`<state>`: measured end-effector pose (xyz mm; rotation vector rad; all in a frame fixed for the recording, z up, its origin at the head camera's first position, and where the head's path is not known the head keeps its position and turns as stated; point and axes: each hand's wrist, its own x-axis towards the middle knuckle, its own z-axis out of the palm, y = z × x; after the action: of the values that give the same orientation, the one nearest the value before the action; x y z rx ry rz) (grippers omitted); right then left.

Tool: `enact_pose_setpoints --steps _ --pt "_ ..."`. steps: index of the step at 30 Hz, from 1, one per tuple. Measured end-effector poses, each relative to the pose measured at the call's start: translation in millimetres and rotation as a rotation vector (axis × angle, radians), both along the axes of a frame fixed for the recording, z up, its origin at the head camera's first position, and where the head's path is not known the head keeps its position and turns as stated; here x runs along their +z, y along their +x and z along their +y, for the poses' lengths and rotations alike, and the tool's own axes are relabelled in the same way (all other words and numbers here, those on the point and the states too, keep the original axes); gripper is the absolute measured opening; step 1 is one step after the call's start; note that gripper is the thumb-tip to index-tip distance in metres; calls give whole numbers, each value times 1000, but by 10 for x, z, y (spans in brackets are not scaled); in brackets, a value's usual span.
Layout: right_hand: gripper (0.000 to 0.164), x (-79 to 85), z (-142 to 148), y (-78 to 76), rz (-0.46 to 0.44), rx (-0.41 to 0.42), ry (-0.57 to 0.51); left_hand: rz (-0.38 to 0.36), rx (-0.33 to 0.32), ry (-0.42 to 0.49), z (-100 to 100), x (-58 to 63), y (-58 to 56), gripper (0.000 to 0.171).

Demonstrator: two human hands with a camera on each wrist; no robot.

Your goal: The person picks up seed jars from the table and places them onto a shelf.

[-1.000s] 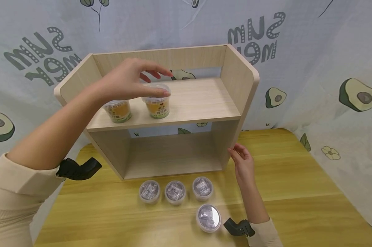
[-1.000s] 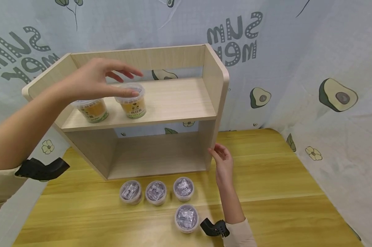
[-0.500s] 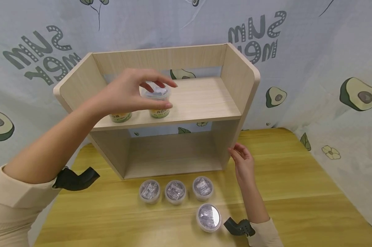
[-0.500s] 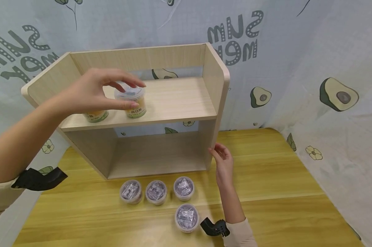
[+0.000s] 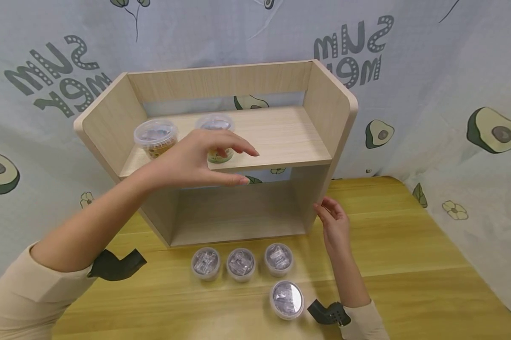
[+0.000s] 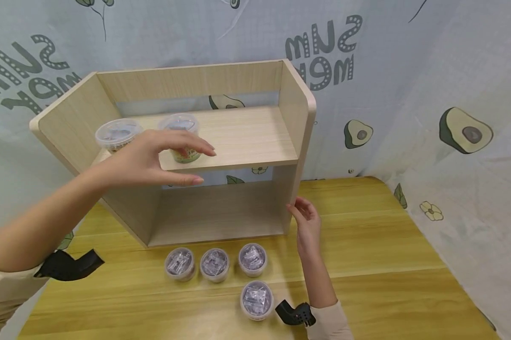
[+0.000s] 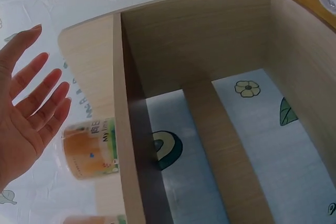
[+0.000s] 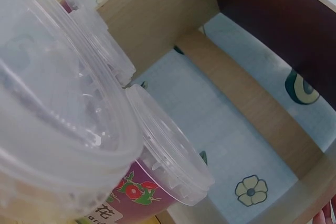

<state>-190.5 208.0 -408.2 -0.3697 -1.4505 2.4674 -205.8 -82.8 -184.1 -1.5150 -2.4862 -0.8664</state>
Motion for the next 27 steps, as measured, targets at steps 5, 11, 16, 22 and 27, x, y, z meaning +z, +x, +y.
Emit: enact_pose_setpoints --steps 5,11,16,22,27 --pt "22 -11 -2 -2 10 -4 -3 12 -19 -20 55 -127 5 41" --pt "23 -23 -1 -8 7 -1 2 2 -64 -30 120 -326 36 40" --pt "22 -28 6 -12 10 -9 -2 -22 -91 -35 178 -504 54 39" --pt "21 -26 1 -10 4 -6 9 -17 -99 -34 203 -694 67 37" --pt "20 -25 -4 -7 8 -1 20 -15 -74 -51 192 -809 75 36"
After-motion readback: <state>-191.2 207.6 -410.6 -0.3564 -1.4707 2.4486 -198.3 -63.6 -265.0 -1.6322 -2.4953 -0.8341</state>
